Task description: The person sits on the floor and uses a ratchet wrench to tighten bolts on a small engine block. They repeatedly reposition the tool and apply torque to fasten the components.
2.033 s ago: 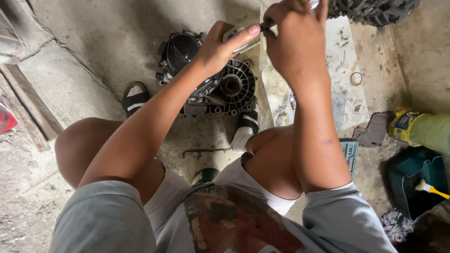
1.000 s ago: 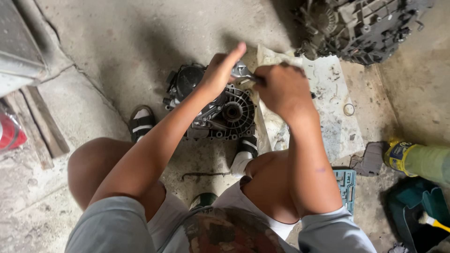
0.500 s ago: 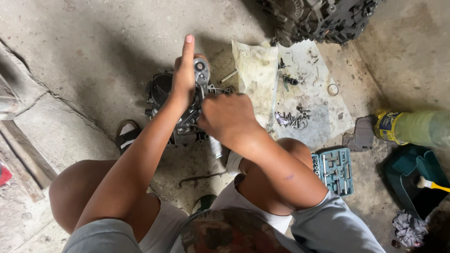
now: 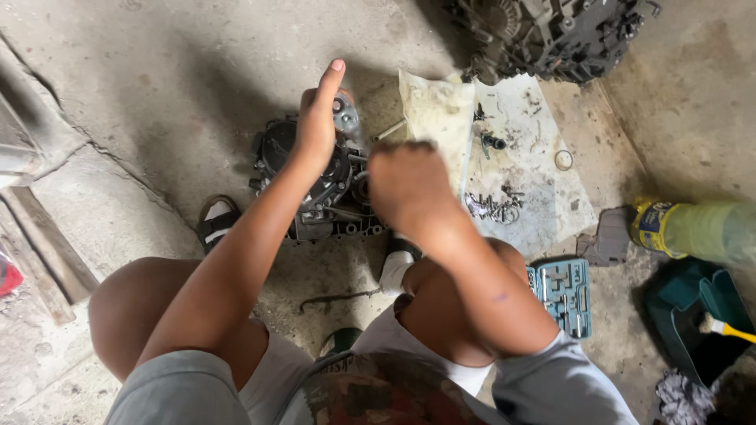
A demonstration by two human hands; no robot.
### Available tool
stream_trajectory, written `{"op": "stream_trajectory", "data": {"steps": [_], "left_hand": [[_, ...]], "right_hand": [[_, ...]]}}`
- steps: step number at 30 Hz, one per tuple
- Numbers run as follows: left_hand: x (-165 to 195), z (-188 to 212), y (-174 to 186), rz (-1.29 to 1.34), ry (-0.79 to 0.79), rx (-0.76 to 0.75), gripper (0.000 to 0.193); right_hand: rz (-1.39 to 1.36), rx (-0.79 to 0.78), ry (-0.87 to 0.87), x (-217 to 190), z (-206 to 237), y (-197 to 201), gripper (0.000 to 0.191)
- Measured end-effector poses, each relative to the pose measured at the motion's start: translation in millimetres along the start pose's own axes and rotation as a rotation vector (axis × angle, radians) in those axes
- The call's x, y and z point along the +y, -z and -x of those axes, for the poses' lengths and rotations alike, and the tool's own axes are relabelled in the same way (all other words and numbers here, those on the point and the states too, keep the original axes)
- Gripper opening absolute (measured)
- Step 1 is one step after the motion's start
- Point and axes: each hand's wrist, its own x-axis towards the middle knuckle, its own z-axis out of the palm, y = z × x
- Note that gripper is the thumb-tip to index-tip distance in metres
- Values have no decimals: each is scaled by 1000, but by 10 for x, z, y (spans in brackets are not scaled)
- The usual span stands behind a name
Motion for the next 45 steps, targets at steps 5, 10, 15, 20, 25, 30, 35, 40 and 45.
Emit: {"op": "stream_trajectory", "data": {"steps": [5, 10, 15, 20, 25, 30, 35, 40, 45], "left_hand": [[-3, 14, 63, 132, 33, -8, 69], [-58, 98, 133, -29, -69, -294, 62], [-112, 91, 98, -377, -142, -374, 68], [-60, -29, 61, -99, 50, -154, 77], [-53, 57, -20, -125, 126, -313, 81], [-78, 18, 32, -86, 102, -121, 83], [-123, -4, 88, -21, -68, -134, 78], [-97, 195, 122, -261, -561, -173, 66], [-216, 312, 9, 514, -251, -506, 45]], "right_hand": [[-117, -154, 84, -199, 109, 275, 28], [-133, 204, 13, 387, -267, 194, 14], [-9, 651, 76, 468, -440, 7, 18], [58, 24, 47, -21, 6, 87, 15], [-146, -99, 160, -247, 173, 234, 34], [-210, 5, 93, -36, 32, 325, 38], [-303, 1, 55, 56, -52, 282, 38], [-373, 56, -126, 185, -228, 212, 41], [-602, 112, -77, 96, -360, 85, 38]]}}
